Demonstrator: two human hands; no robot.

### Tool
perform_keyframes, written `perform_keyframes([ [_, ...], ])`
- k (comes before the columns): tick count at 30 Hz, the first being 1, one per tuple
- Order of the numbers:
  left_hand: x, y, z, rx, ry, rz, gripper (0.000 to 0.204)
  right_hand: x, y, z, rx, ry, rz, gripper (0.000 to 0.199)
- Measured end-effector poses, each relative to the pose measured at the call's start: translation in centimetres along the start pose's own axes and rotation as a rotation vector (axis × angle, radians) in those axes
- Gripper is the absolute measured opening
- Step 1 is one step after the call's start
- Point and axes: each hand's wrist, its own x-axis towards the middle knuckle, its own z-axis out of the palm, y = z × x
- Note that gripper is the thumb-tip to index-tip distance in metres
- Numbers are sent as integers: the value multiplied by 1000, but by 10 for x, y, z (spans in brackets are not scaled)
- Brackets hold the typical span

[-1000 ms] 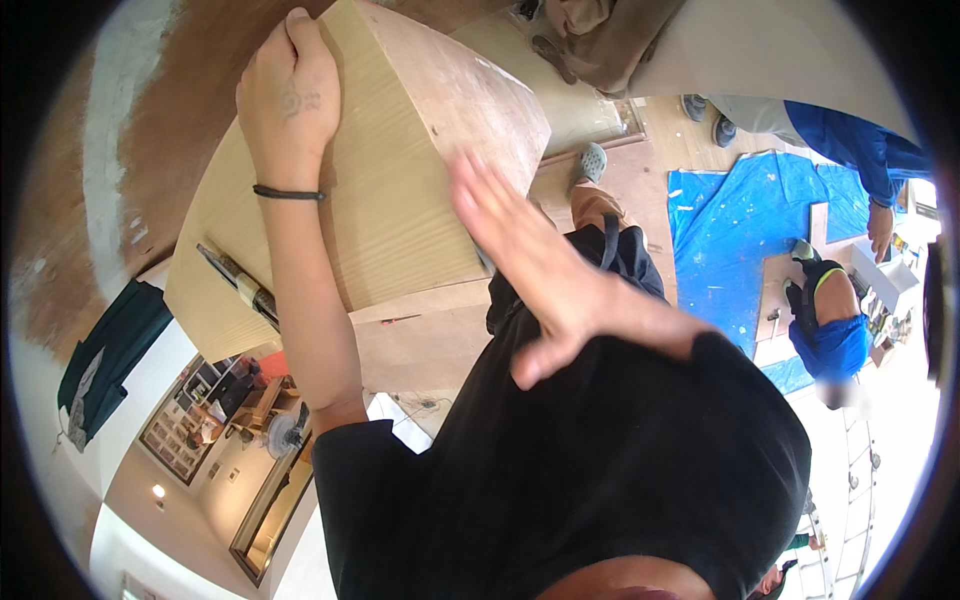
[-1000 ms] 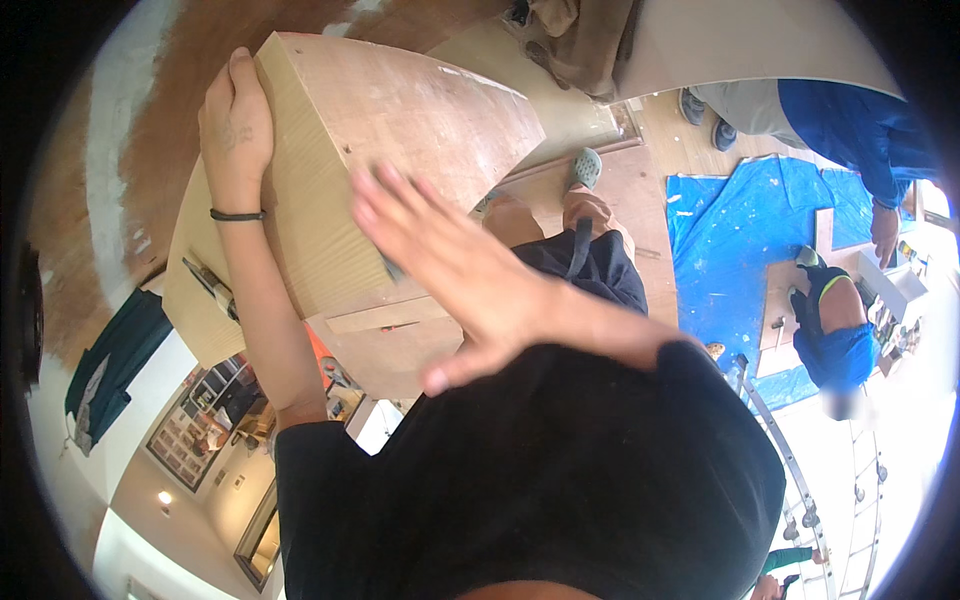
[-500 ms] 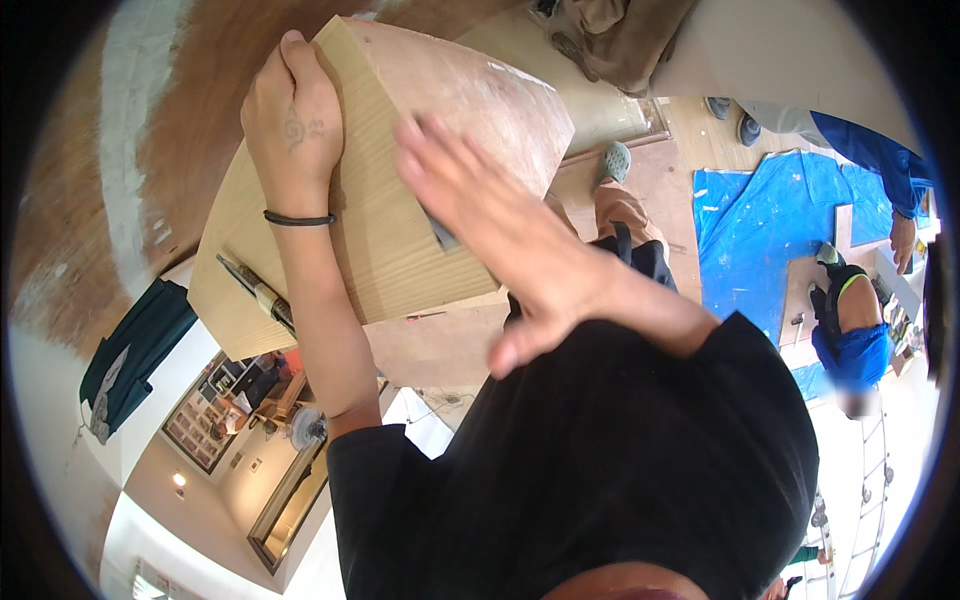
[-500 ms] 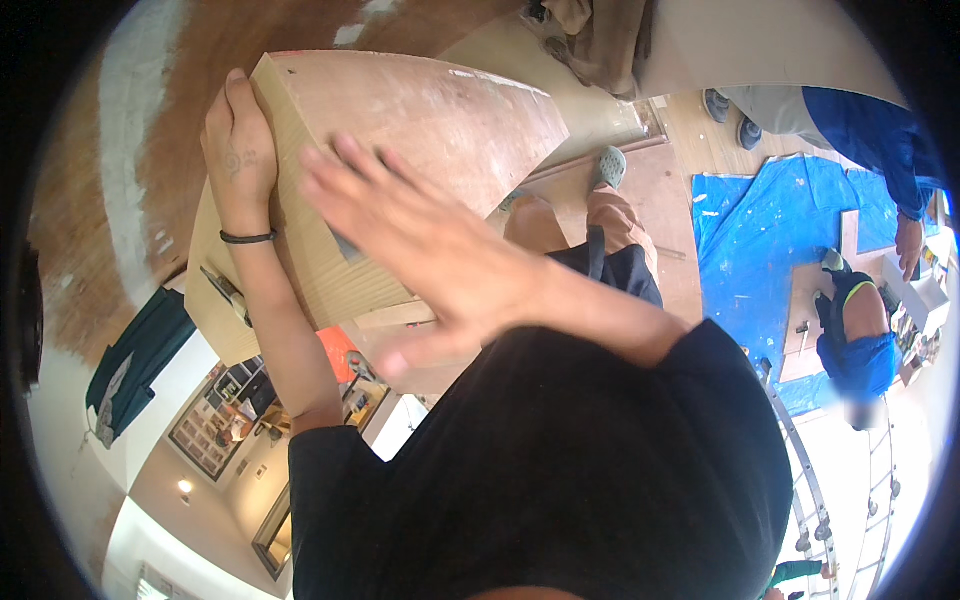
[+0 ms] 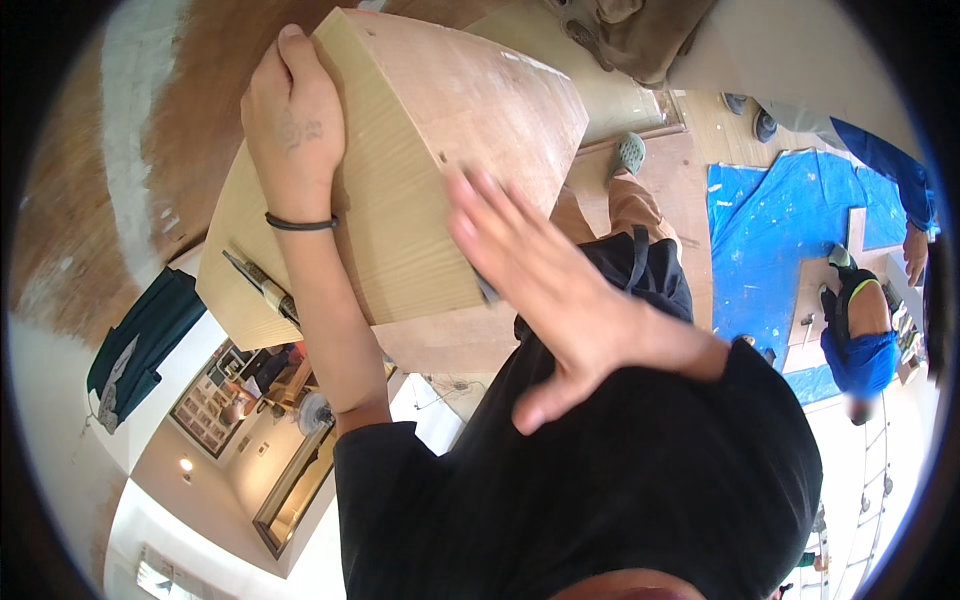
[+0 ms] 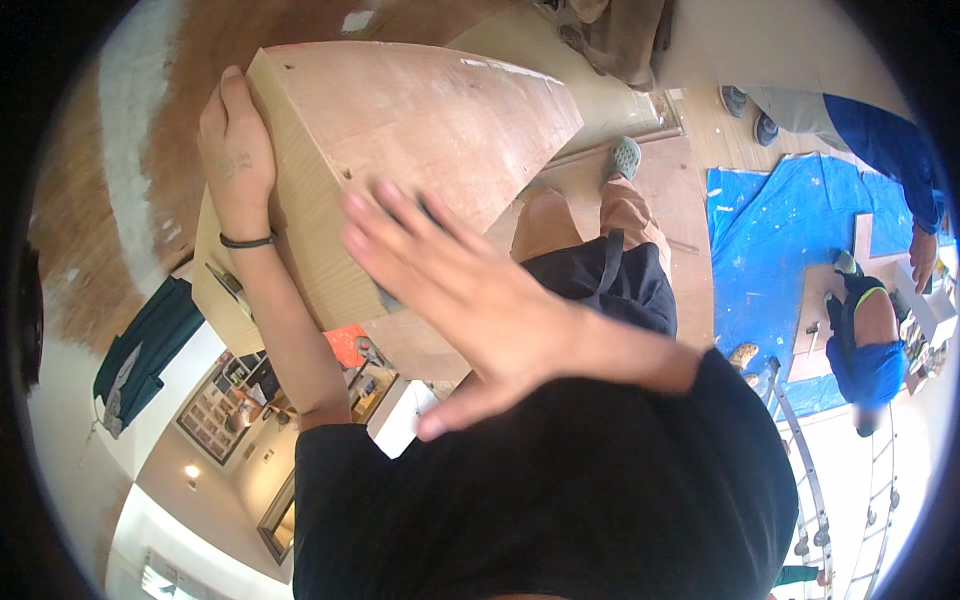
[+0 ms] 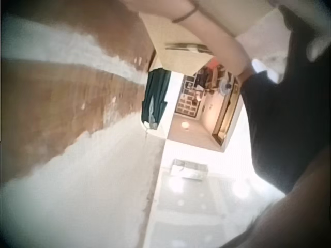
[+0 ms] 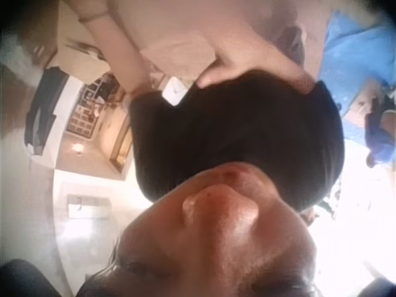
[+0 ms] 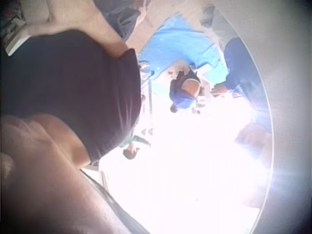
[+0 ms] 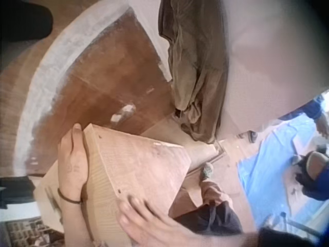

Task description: The person is assembling a wooden shelving unit. They are seen sanding the edges of a wooden panel, applying tape to the edges, and fitting the panel into the shelving structure.

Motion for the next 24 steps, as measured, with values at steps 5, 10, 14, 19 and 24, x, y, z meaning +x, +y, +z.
perform_keyframes([
  [5, 5, 1, 1, 0, -27, -47, 50, 32, 19, -9, -110, -30, -33, 126],
  [10, 2, 2, -2, -5, -52, -45, 52, 27, 11, -9, -58, 3, -38, 116],
  [14, 0, 6, 0, 0, -49, 0, 50, -6, -3, 0, -38, -43, -1, 120],
  [19, 7, -12, 2, -40, -70, -6, 49, 87, 57, -15, -157, 119, -219, 121],
  [24, 3, 0, 2, -1, -16, -11, 50, -3, 23, 4, -30, -23, -101, 120],
])
